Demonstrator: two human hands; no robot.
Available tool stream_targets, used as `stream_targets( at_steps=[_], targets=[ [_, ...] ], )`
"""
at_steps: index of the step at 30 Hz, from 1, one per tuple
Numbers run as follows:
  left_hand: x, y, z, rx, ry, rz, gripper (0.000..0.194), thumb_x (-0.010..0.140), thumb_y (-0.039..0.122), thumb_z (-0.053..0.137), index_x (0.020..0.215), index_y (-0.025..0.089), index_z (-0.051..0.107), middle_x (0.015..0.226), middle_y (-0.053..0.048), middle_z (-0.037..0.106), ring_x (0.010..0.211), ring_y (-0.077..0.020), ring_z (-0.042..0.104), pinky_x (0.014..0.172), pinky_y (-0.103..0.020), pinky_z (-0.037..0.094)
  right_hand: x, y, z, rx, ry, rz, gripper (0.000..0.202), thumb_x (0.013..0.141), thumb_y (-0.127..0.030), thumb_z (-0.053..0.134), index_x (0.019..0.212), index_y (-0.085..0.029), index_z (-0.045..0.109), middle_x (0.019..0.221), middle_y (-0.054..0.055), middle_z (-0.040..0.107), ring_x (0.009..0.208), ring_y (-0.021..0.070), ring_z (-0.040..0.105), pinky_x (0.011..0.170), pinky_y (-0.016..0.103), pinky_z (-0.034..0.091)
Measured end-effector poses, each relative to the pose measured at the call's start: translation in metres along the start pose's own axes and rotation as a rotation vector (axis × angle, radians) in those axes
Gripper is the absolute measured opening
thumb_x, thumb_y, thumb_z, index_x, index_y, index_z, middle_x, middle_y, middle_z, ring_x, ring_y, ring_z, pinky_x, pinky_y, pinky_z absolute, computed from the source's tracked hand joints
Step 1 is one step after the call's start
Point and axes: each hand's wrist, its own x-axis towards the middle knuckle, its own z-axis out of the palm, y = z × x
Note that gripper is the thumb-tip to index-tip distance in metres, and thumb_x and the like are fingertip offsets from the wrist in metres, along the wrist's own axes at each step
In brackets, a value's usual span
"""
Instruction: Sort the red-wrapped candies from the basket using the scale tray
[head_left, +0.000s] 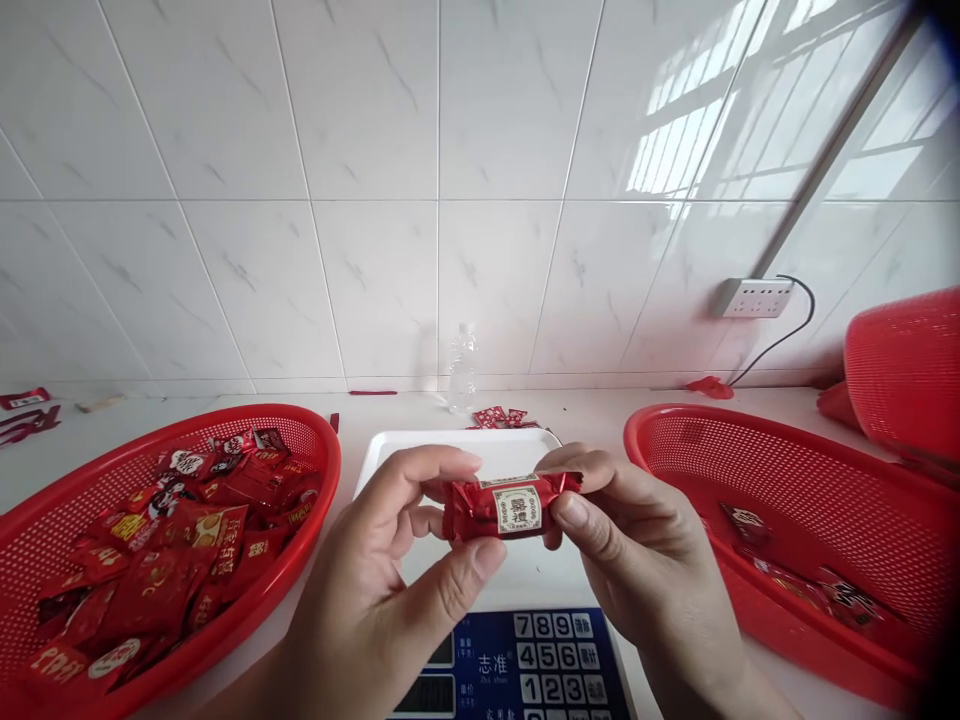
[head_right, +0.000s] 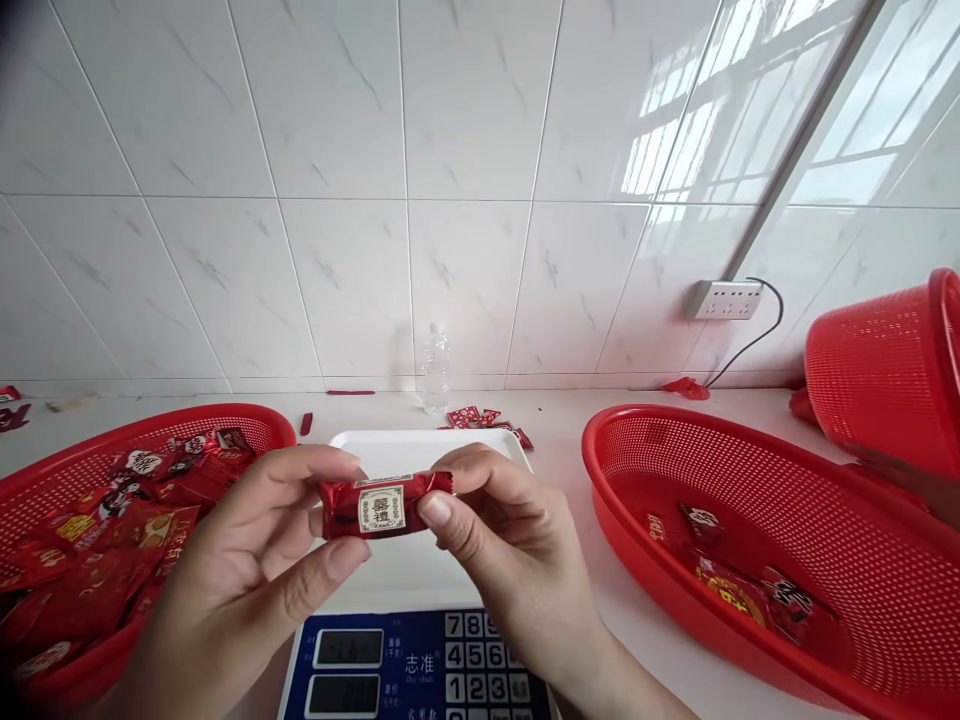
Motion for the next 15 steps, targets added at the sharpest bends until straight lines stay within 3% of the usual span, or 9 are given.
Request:
stream_targets(
  at_steps=[4,8,11,15],
  targets=[
    [0.0013,-0.0010,-0.0028,-0.024,0.001,-0.024,0.015,0.083,0.033,0.073,0.095,0.026,0.067,0.080,0.001,0.068,0.073,-0.0121,0.061,0.069,-0.021,0.051,0.0000,0.0006,0.0001,0.005,0.025,-0.034,0.007,0.086,-0.023,0.070,0.081,-0.027,0.071,0.073,-0.002,0.062,0.065,0.0106,0.056,0.056,0.022,0.051],
    [0.0053,-0.0020,-0.0046,-0.010,0.058,0.061,0.007,0.081,0.025,0.075,0.088,0.026,0.072,0.085,0.000,0.069,0.080,-0.0144,0.064,0.072,-0.023,0.054,0.0003,0.0019,-0.0013,-0.049,0.017,-0.086,0.013,0.086,-0.023,0.069,0.094,-0.032,0.075,0.081,0.001,0.067,0.072,0.0134,0.061,0.055,0.024,0.053],
    [0.0070,-0.0030,-0.0042,-0.007,0.095,0.164,0.016,0.079,0.018,0.076,0.088,0.032,0.075,0.091,0.001,0.070,0.091,-0.0145,0.064,0.079,-0.022,0.055,0.0001,0.0018,-0.0020,-0.107,0.024,-0.116,0.018,0.086,-0.023,0.069,0.100,-0.033,0.075,0.089,0.003,0.071,0.079,0.0156,0.063,0.054,0.024,0.053],
    [0.0042,-0.0049,-0.0046,0.021,0.086,0.212,0.021,0.080,0.016,0.075,0.089,0.035,0.077,0.093,0.002,0.070,0.092,-0.0133,0.065,0.079,-0.020,0.055,-0.0006,-0.0003,-0.0017,-0.101,0.056,-0.121,0.017,0.086,-0.020,0.069,0.098,-0.032,0.075,0.093,0.003,0.072,0.085,0.0159,0.064,0.056,0.024,0.053]
  ],
)
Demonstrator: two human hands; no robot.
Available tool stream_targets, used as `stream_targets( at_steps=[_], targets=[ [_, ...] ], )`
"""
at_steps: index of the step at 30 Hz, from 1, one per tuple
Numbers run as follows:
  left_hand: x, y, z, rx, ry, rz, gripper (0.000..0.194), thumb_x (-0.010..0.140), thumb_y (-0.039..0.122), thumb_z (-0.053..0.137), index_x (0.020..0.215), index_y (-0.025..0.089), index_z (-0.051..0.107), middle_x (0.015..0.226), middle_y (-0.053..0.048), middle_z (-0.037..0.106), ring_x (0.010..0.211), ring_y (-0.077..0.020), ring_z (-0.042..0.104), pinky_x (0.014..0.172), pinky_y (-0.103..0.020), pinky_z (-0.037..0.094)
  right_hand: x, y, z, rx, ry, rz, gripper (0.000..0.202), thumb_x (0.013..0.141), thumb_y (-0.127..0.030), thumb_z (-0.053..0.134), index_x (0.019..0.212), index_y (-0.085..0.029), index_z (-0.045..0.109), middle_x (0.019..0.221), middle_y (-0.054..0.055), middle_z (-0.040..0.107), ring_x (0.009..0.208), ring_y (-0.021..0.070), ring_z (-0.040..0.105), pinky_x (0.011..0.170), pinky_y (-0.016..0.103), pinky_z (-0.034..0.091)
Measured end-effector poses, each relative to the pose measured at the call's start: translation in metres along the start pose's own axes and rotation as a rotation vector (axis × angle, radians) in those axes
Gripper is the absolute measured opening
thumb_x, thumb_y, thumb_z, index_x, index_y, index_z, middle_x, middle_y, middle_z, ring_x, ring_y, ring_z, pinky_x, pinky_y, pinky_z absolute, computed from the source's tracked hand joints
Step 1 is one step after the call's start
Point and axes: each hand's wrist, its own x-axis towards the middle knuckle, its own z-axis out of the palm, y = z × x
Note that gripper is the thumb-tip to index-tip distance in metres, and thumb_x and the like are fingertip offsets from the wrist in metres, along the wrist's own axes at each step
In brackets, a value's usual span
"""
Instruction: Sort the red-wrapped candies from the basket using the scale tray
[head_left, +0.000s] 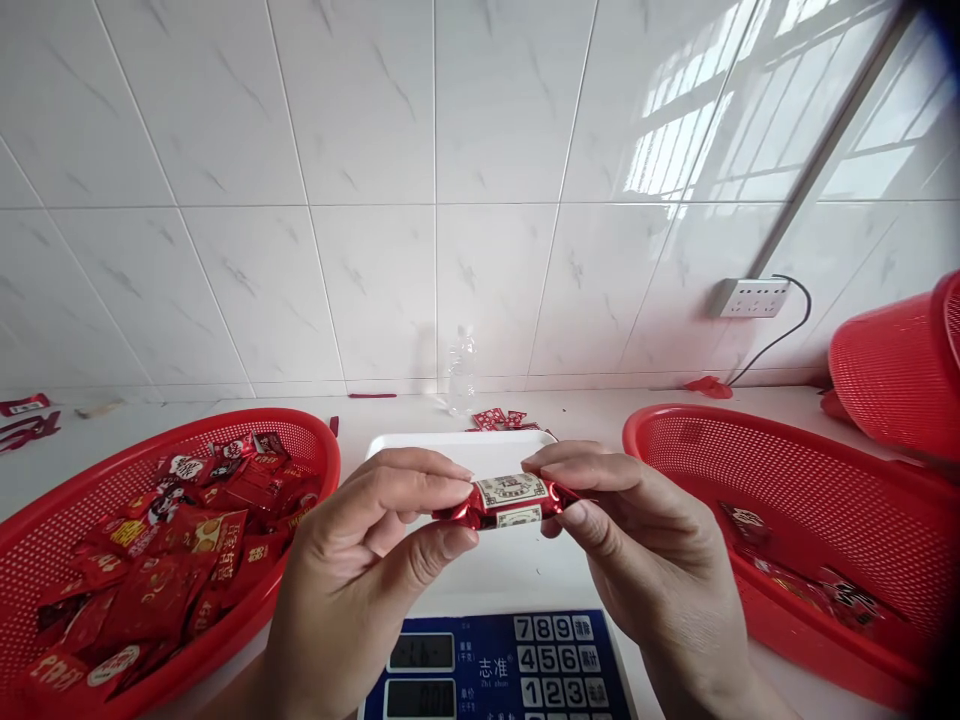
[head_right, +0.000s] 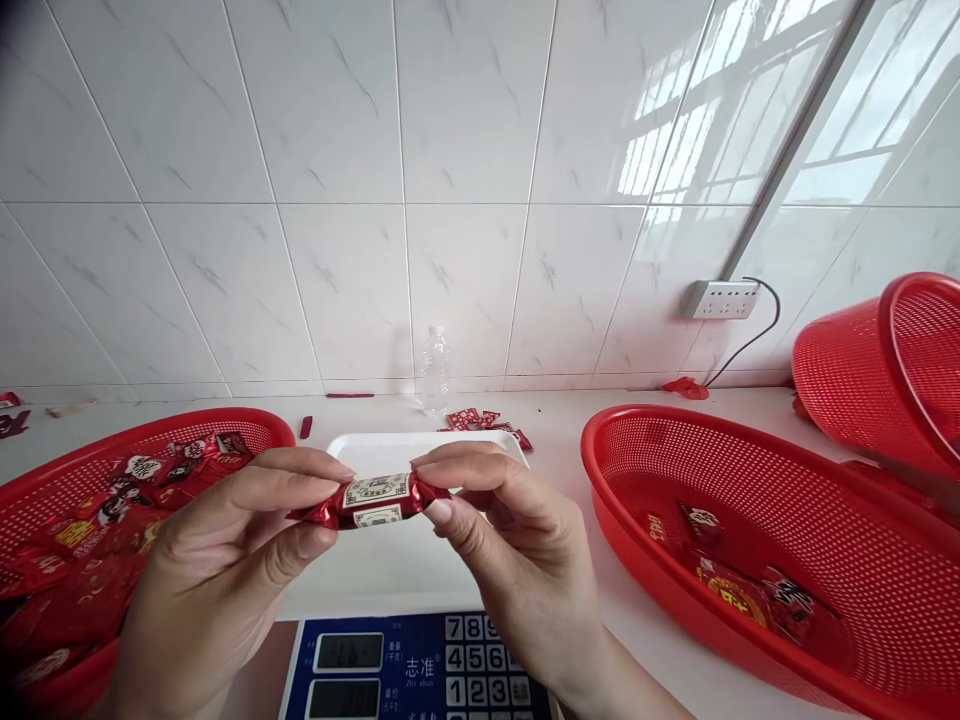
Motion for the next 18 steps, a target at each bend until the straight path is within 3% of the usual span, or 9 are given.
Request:
stream_targets(
  at_steps=[6,8,10,13,15,18],
  targets=[
    [0.002,-0.010,0.000,0.009,0.097,-0.008,0.008,0.085,0.024,0.070,0.085,0.029,0.076,0.085,0.000,0.069,0.082,-0.0152,0.063,0.072,-0.024,0.053,0.004,0.007,0.004,0.204,-0.033,0.201,0.005,0.084,-0.025,0.071,0.080,-0.028,0.072,0.079,-0.001,0.067,0.067,0.0099,0.058,0.055,0.020,0.050],
    [0.007,-0.015,0.000,-0.017,0.110,-0.067,0.005,0.084,0.027,0.071,0.082,0.024,0.075,0.077,-0.001,0.069,0.074,-0.0151,0.061,0.068,-0.025,0.052,0.009,0.013,0.003,0.264,0.004,0.307,0.012,0.080,-0.029,0.075,0.072,-0.023,0.068,0.073,-0.002,0.065,0.060,0.0080,0.053,0.050,0.018,0.046],
    [0.013,-0.018,-0.001,-0.042,0.118,-0.111,0.008,0.084,0.030,0.072,0.083,0.022,0.073,0.074,0.000,0.068,0.069,-0.0137,0.059,0.065,-0.024,0.051,0.016,0.018,-0.001,0.351,0.100,0.407,0.020,0.076,-0.031,0.079,0.067,-0.020,0.064,0.064,-0.003,0.060,0.055,0.0062,0.049,0.045,0.015,0.041],
    [0.018,-0.018,-0.005,-0.078,0.160,-0.084,0.010,0.085,0.033,0.070,0.084,0.023,0.071,0.075,0.001,0.067,0.069,-0.0118,0.058,0.066,-0.021,0.050,0.032,0.024,-0.017,0.562,0.379,0.501,0.025,0.069,-0.029,0.083,0.067,-0.018,0.060,0.058,-0.006,0.055,0.049,0.0034,0.047,0.039,0.011,0.037],
    [0.018,-0.017,-0.007,-0.076,0.177,-0.054,0.010,0.086,0.034,0.069,0.085,0.024,0.070,0.075,0.002,0.066,0.071,-0.0113,0.058,0.067,-0.020,0.050,0.043,0.027,-0.032,0.672,0.562,0.500,0.025,0.066,-0.023,0.084,0.070,-0.017,0.059,0.062,-0.006,0.056,0.047,0.0013,0.047,0.036,0.009,0.036],
    [0.016,-0.018,-0.008,-0.022,0.137,-0.035,0.013,0.088,0.036,0.066,0.086,0.023,0.069,0.076,0.002,0.066,0.070,-0.0112,0.058,0.068,-0.021,0.050,0.054,0.031,-0.053,0.709,0.692,0.450,0.024,0.068,-0.017,0.082,0.075,-0.017,0.059,0.064,-0.008,0.059,0.044,-0.0019,0.046,0.035,0.006,0.036]
  ],
)
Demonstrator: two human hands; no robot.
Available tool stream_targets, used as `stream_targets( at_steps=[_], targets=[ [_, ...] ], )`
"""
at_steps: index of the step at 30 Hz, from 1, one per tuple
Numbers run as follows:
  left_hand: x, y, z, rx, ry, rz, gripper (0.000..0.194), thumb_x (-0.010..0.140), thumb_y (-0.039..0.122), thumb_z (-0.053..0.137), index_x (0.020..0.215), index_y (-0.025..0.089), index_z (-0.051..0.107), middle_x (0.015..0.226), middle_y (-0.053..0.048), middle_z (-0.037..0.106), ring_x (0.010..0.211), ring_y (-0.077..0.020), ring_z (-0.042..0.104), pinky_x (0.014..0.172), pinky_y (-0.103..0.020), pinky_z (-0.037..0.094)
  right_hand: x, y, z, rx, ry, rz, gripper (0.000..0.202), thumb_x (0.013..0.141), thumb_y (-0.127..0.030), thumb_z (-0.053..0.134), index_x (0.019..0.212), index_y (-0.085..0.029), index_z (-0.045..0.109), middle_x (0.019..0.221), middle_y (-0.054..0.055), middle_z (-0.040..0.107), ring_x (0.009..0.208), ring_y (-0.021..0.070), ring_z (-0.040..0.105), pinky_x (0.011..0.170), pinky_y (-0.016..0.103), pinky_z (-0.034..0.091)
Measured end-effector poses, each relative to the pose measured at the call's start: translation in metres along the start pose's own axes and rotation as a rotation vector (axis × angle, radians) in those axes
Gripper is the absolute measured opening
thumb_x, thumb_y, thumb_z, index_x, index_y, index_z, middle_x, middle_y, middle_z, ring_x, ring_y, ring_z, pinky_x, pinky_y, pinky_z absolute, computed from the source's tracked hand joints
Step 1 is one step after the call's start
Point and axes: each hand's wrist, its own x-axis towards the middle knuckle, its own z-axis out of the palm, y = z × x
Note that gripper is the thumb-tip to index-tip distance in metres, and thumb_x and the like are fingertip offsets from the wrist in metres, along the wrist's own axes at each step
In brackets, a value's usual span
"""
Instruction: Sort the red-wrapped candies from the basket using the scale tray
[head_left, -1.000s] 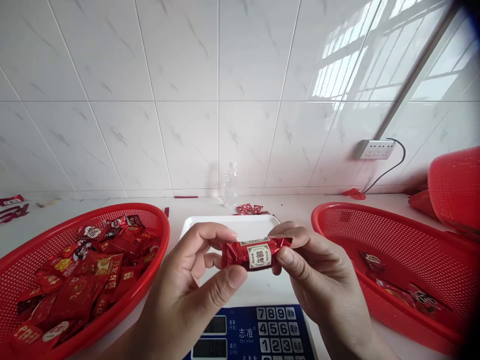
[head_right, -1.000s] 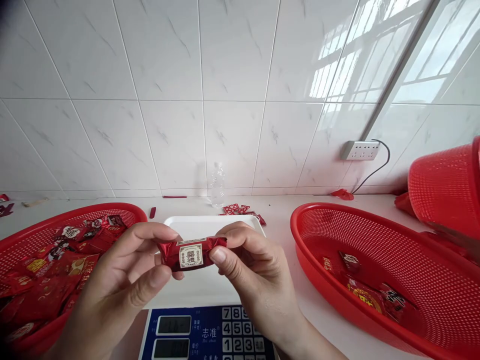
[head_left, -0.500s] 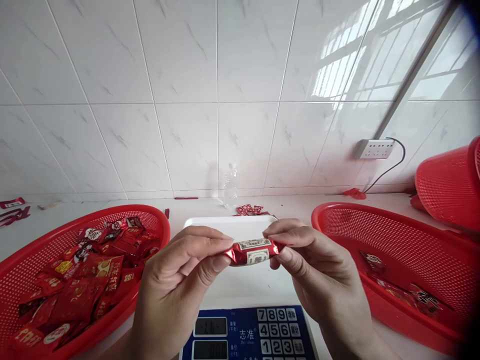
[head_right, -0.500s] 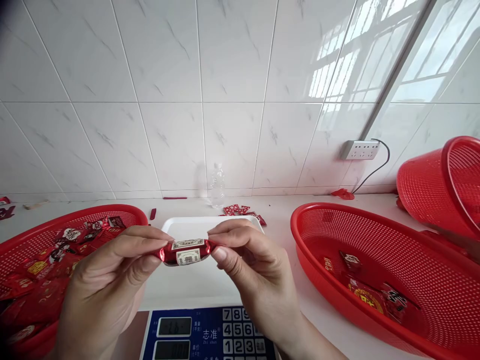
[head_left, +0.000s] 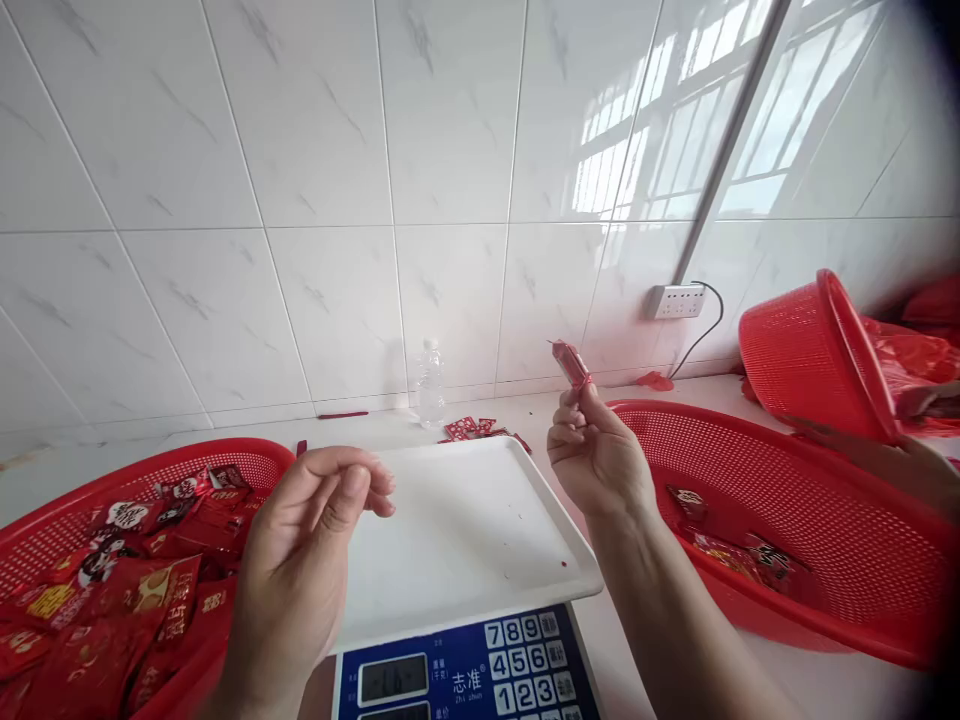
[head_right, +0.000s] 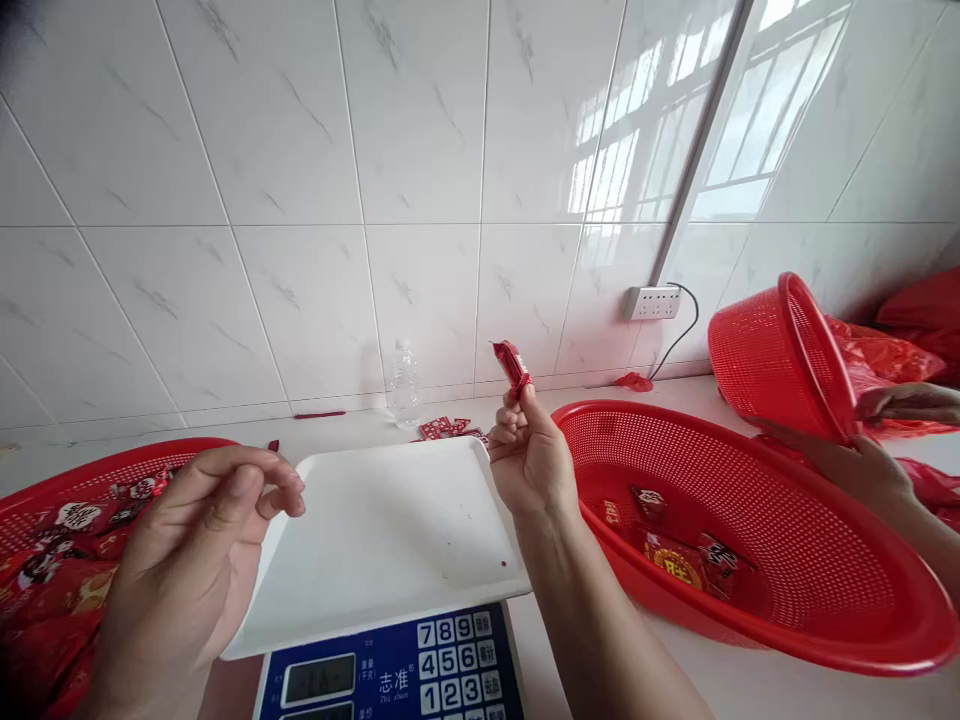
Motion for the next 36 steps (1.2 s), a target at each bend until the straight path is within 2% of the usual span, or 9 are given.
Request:
stream_targets(
  at_steps=[5,12,16,20,24,27,30,32,36],
  targets=[
    [-0.003,-0.005,0.000,0.065,-0.128,-0.035,0.016,0.092,0.037,0.060,0.088,0.024,0.068,0.078,0.001,0.067,0.071,-0.0107,0.059,0.069,-0.020,0.051,0.008,-0.005,-0.007,0.022,0.045,-0.061,0.023,0.069,-0.015,0.080,0.078,-0.018,0.059,0.068,-0.009,0.063,0.046,-0.0022,0.051,0.036,0.005,0.039],
    [-0.004,-0.007,0.001,0.095,-0.189,-0.094,0.016,0.092,0.038,0.060,0.090,0.026,0.069,0.082,0.002,0.066,0.074,-0.0099,0.059,0.071,-0.018,0.051,0.006,0.002,-0.005,-0.036,-0.022,-0.102,0.039,0.054,-0.021,0.090,0.073,-0.019,0.057,0.069,-0.010,0.065,0.047,-0.0017,0.050,0.037,0.005,0.038],
    [-0.004,-0.011,0.000,0.107,-0.196,-0.112,0.019,0.093,0.039,0.059,0.107,0.030,0.068,0.092,0.000,0.066,0.086,-0.0121,0.061,0.074,-0.020,0.053,-0.005,0.005,-0.002,-0.147,-0.142,-0.061,0.037,0.049,-0.021,0.092,0.068,-0.018,0.060,0.059,-0.008,0.060,0.045,0.0012,0.047,0.038,0.009,0.038],
    [-0.002,-0.014,-0.002,0.133,-0.190,-0.143,0.031,0.093,0.041,0.059,0.123,0.035,0.062,0.106,0.000,0.066,0.091,-0.0126,0.062,0.079,-0.022,0.054,-0.022,0.012,-0.003,-0.499,-0.460,0.002,0.022,0.064,-0.029,0.087,0.071,-0.018,0.069,0.055,-0.004,0.058,0.047,0.0042,0.047,0.042,0.014,0.039],
    [-0.001,-0.013,-0.003,0.094,-0.231,-0.166,0.019,0.090,0.033,0.066,0.108,0.032,0.069,0.102,0.002,0.070,0.086,-0.0089,0.065,0.080,-0.018,0.053,-0.036,0.017,-0.002,-0.815,-0.699,-0.132,0.017,0.079,-0.035,0.075,0.074,-0.020,0.070,0.061,-0.003,0.058,0.052,0.0072,0.048,0.045,0.018,0.042],
    [0.000,-0.011,-0.001,0.025,-0.218,-0.127,0.007,0.088,0.026,0.068,0.094,0.029,0.072,0.091,0.005,0.073,0.082,-0.0066,0.067,0.077,-0.014,0.053,-0.046,0.016,0.001,-0.882,-0.742,-0.245,0.016,0.083,-0.034,0.071,0.075,-0.021,0.069,0.064,-0.001,0.059,0.054,0.0086,0.049,0.045,0.020,0.042],
    [-0.002,-0.008,0.001,0.005,-0.175,-0.048,0.010,0.089,0.022,0.067,0.093,0.030,0.071,0.089,0.006,0.072,0.082,-0.0054,0.067,0.077,-0.011,0.053,-0.052,0.013,0.004,-0.913,-0.776,-0.330,0.009,0.083,-0.033,0.072,0.087,-0.024,0.070,0.076,0.000,0.065,0.063,0.0108,0.057,0.052,0.022,0.047],
    [-0.004,-0.005,0.002,0.011,-0.157,0.010,0.013,0.089,0.020,0.066,0.094,0.031,0.071,0.090,0.006,0.071,0.086,-0.0052,0.067,0.079,-0.011,0.053,-0.056,0.012,0.005,-0.959,-0.809,-0.373,0.018,0.081,-0.033,0.075,0.098,-0.027,0.070,0.084,0.000,0.067,0.069,0.0123,0.061,0.055,0.023,0.051],
    [-0.010,0.001,0.004,0.009,-0.255,0.017,0.014,0.088,0.019,0.068,0.095,0.031,0.070,0.096,0.006,0.071,0.091,-0.0070,0.067,0.084,-0.013,0.054,-0.061,0.013,0.006,-1.071,-0.850,-0.553,0.019,0.083,-0.032,0.073,0.101,-0.027,0.068,0.086,0.001,0.066,0.076,0.0140,0.061,0.057,0.023,0.051]
  ],
)
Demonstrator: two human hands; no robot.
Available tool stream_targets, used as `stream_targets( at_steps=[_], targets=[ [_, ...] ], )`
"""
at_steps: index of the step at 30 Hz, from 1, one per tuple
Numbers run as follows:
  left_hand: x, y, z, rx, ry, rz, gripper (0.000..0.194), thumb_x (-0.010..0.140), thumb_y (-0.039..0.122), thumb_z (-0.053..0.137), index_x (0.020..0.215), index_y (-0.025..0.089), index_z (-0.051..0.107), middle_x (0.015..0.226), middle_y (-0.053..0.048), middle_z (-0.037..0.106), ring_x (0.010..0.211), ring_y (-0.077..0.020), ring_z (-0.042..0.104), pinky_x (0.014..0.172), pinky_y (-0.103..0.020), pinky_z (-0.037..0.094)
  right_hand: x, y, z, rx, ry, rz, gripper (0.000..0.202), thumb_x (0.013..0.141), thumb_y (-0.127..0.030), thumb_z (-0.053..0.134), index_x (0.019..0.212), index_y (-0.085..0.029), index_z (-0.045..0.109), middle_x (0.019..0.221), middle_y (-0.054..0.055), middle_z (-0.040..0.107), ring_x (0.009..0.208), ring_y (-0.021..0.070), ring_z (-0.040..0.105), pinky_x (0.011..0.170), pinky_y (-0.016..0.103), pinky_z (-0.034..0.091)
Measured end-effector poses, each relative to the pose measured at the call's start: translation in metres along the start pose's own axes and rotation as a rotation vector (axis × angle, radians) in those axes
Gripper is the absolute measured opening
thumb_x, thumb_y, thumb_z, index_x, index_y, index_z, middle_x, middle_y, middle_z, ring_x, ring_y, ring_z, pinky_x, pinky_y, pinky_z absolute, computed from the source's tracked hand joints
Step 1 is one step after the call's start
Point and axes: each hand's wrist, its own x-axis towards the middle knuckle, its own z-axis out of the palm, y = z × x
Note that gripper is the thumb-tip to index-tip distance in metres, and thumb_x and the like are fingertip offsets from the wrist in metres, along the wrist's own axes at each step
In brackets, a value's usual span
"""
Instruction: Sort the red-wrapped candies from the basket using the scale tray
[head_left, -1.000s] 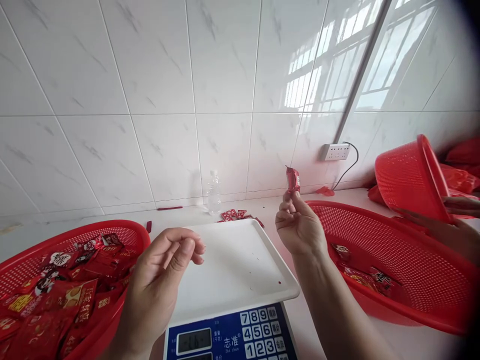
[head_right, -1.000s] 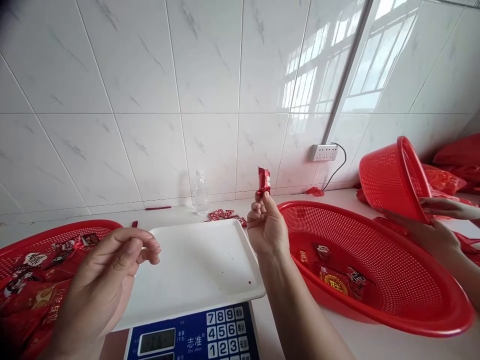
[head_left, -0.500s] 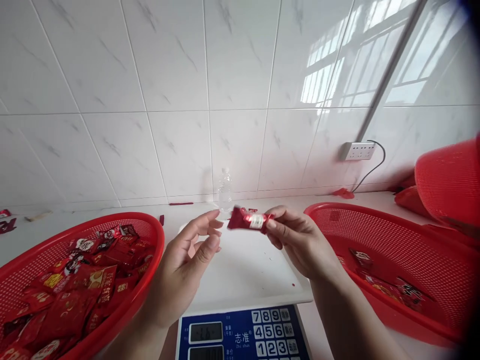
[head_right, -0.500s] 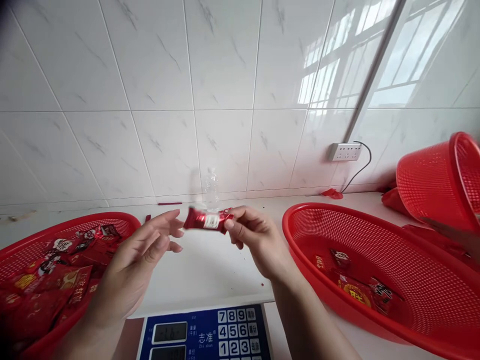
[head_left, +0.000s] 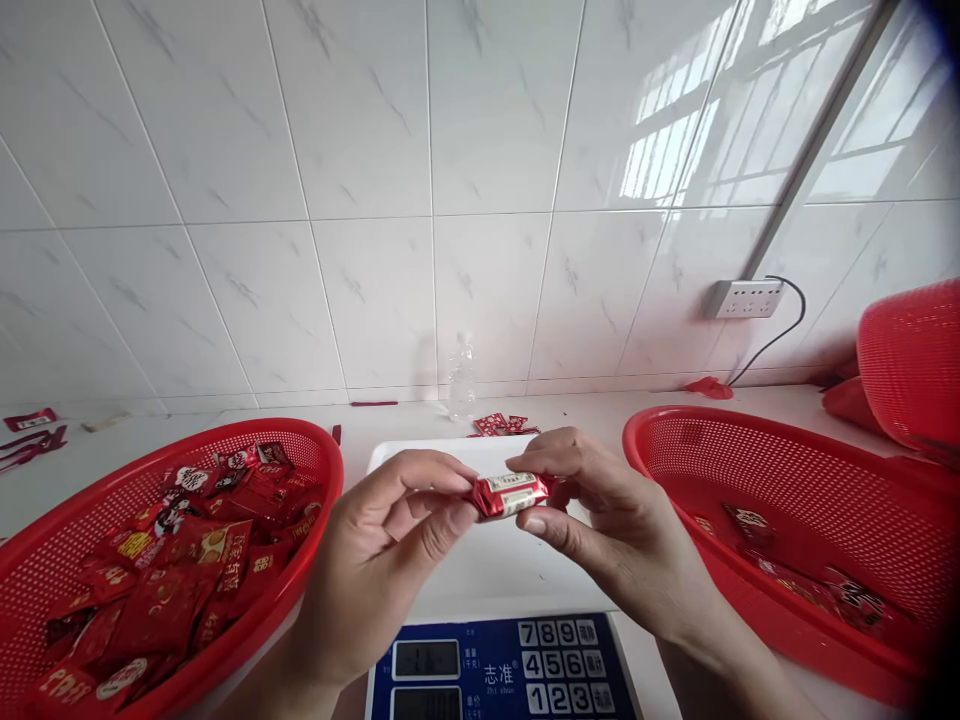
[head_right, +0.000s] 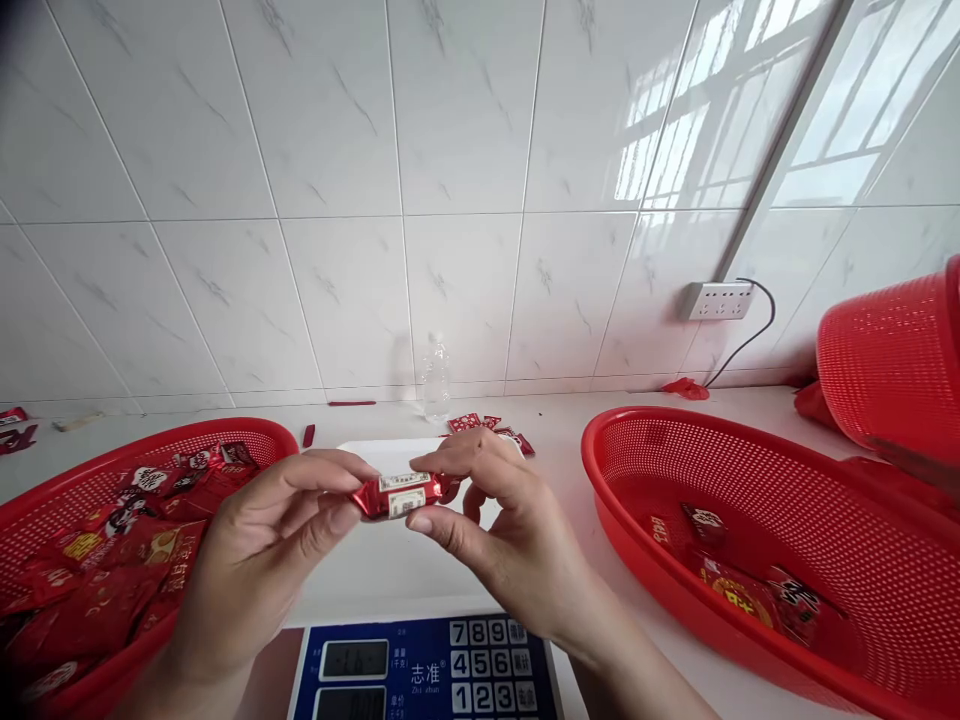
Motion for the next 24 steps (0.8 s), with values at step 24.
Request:
stream_targets(
  at_steps=[24],
  targets=[
    [-0.008,0.008,-0.003,0.281,-0.120,0.203,0.037,0.084,0.011,0.069,0.112,0.036,0.067,0.093,0.002,0.069,0.084,-0.0120,0.065,0.074,-0.020,0.054,-0.014,-0.011,0.006,-0.037,-0.042,-0.200,0.021,0.091,-0.028,0.064,0.110,-0.024,0.059,0.090,0.002,0.055,0.080,0.0123,0.057,0.065,0.023,0.052]
  ],
)
